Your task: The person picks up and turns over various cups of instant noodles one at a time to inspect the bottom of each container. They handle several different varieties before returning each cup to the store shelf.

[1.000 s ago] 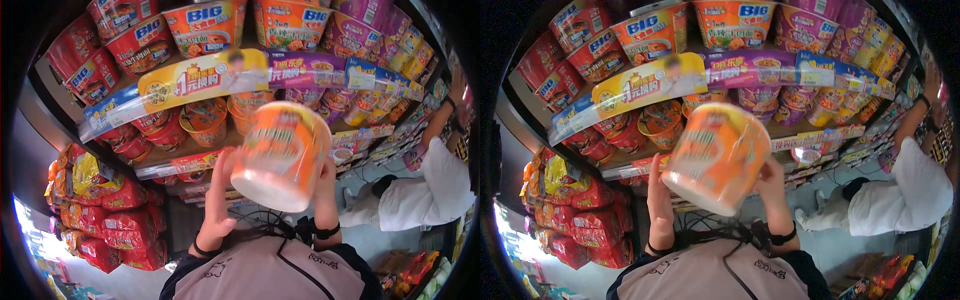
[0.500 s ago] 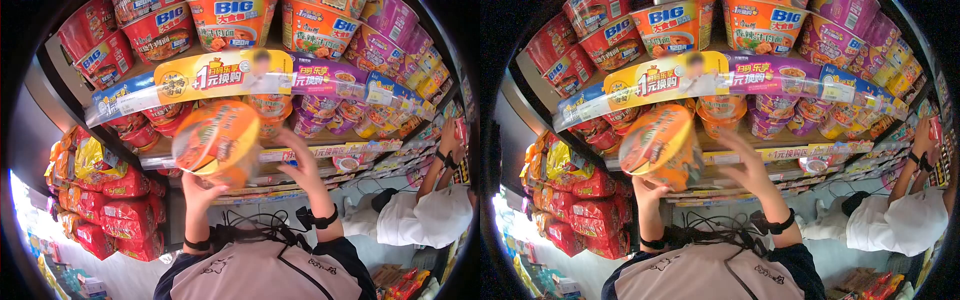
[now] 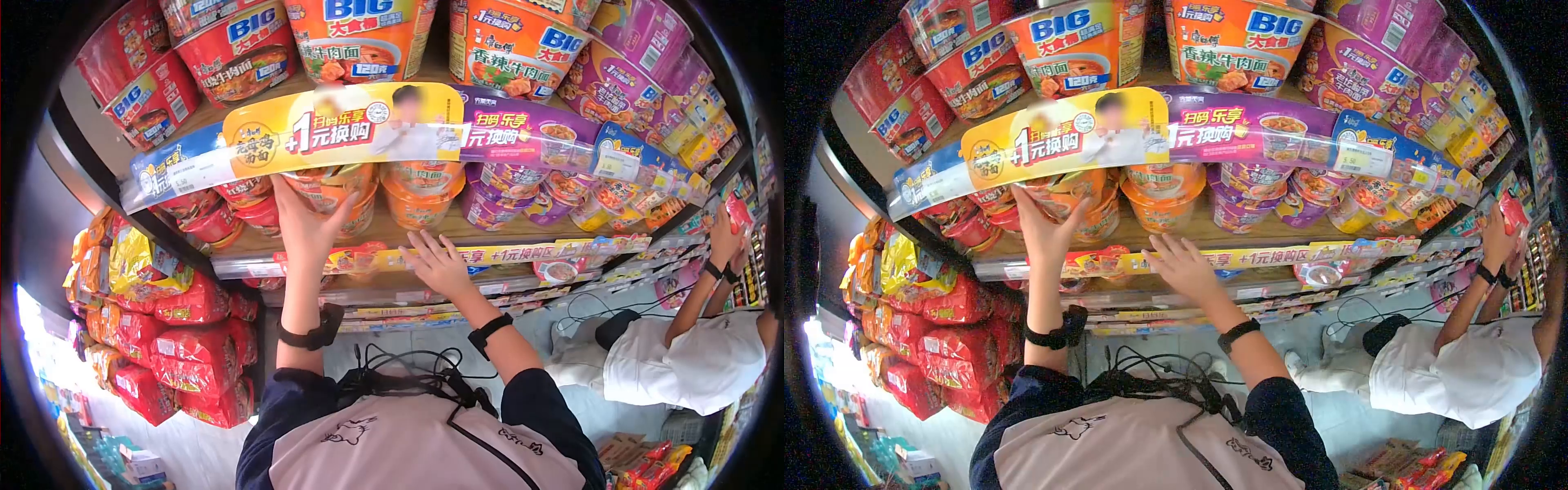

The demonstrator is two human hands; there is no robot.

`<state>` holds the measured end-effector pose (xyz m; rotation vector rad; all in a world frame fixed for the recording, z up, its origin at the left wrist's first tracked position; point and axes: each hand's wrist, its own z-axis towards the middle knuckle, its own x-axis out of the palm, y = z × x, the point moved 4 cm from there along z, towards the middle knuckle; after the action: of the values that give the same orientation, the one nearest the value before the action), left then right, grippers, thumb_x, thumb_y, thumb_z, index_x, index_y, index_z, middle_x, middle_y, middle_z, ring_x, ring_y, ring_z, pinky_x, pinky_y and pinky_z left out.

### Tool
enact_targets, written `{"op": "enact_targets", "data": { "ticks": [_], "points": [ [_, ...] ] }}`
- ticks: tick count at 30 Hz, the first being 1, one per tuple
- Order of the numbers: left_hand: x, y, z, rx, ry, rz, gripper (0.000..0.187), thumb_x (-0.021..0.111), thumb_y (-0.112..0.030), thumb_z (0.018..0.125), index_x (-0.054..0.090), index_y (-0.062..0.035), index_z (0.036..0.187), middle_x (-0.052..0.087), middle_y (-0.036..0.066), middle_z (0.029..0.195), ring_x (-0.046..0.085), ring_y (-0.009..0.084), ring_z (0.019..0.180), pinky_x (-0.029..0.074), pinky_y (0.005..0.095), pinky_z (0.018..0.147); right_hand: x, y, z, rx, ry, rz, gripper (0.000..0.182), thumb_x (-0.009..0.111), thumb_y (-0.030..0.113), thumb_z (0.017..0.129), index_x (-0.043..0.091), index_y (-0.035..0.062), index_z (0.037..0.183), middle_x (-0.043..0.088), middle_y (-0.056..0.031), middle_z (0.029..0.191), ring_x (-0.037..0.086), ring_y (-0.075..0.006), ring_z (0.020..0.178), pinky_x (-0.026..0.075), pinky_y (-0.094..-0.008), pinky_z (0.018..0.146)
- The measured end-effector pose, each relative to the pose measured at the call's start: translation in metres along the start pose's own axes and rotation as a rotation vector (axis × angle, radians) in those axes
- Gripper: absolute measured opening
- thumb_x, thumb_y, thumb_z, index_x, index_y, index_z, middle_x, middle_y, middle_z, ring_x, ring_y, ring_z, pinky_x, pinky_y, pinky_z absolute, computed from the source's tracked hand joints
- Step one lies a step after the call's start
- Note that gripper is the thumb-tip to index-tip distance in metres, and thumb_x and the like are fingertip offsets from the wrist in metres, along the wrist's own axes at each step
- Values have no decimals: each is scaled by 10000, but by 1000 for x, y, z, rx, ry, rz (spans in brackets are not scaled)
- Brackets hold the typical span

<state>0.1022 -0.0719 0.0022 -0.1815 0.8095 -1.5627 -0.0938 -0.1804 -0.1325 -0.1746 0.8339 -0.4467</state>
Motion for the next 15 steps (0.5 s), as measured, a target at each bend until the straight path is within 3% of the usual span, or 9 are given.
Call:
{"op": "enact_targets", "data": {
  "ticks": [5,11,14,15],
  "points": [
    [18,12,-9,-74,57,113,1052,767,-291,714,64,61,1413,429,294,1258,461,400,1117,373,412,940,3,1,-2,45,-8,38,417,573,233,819,526,241,1233,471,-25,1346,481,-192,1195,387,-385,961],
    [21,11,-5,-119,84,43,955,722,-207,775,64,35,1424,468,263,1240,465,399,1111,362,423,955,4,1,-5,48,-14,65,461,534,223,848,461,227,1303,420,-41,1389,465,-220,1211,411,-392,949],
    [17,-13,-19,110,-198,272,941,745,-142,746,109,19,1422,463,241,1262,470,375,1128,359,418,976,7,1,-6,42,-38,54,462,527,225,856,449,227,1311,420,-40,1388,459,-215,1213,413,-388,945],
    [19,-21,-29,222,-191,218,936,753,-123,733,128,17,1417,453,237,1275,469,366,1139,359,413,981,8,2,-7,38,-49,53,462,523,224,860,443,225,1316,422,-40,1386,457,-214,1214,413,-386,944]
  ]
}}
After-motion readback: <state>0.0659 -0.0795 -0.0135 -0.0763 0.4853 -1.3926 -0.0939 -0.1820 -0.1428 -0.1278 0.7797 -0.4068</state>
